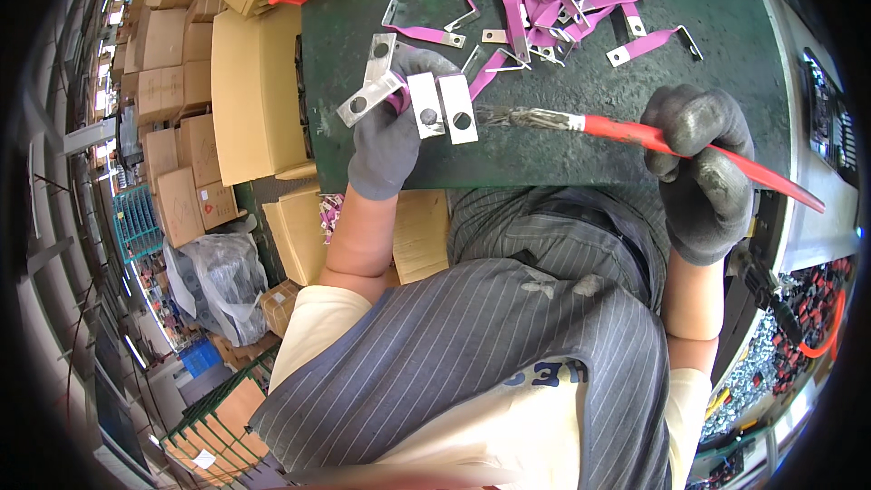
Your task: Cleaning or applying a substance to small metal brackets using a brush at a workstation in a warehouse setting.
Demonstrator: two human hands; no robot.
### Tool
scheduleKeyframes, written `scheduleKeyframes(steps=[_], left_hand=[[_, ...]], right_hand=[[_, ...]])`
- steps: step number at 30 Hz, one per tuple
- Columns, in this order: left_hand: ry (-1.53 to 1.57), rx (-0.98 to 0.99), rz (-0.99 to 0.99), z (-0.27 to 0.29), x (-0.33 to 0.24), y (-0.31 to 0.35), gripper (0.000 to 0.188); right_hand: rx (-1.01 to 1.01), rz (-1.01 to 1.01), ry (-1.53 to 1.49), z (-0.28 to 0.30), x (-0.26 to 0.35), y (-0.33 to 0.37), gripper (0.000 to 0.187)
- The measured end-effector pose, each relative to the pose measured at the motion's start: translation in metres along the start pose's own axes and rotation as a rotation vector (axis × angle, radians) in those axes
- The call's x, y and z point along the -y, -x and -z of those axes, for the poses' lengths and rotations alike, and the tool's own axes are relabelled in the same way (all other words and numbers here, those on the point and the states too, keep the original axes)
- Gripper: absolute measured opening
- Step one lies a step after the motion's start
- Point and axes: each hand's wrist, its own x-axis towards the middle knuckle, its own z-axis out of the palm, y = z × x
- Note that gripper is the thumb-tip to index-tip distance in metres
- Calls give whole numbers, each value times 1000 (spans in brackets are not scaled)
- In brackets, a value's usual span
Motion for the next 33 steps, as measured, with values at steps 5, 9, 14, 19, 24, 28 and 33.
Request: scheduleKeyframes(steps=[5,9,14,19,24,28,33], left_hand=[[-122,0,-26,-3,-2,1,27],[-158,4,-78,-6,-7,-1,26],[-310,-38,-84,-6,-6,0,28],[-326,-40,-85,-9,-10,-1,29],[-339,-67,-78,-3,-5,3,23],[-546,-38,-151,-1,-6,0,19],[-752,-96,-248,-5,-9,-2,20]], right_hand=[[13,-30,-25,-10,0,-3,28],[55,-43,54,-9,0,0,27],[33,13,98,-2,5,0,26],[8,-61,57,-9,2,2,26],[-8,-40,120,7,2,6,26],[-38,-26,0,9,1,6,26],[-58,-56,93,-1,3,7,24]])
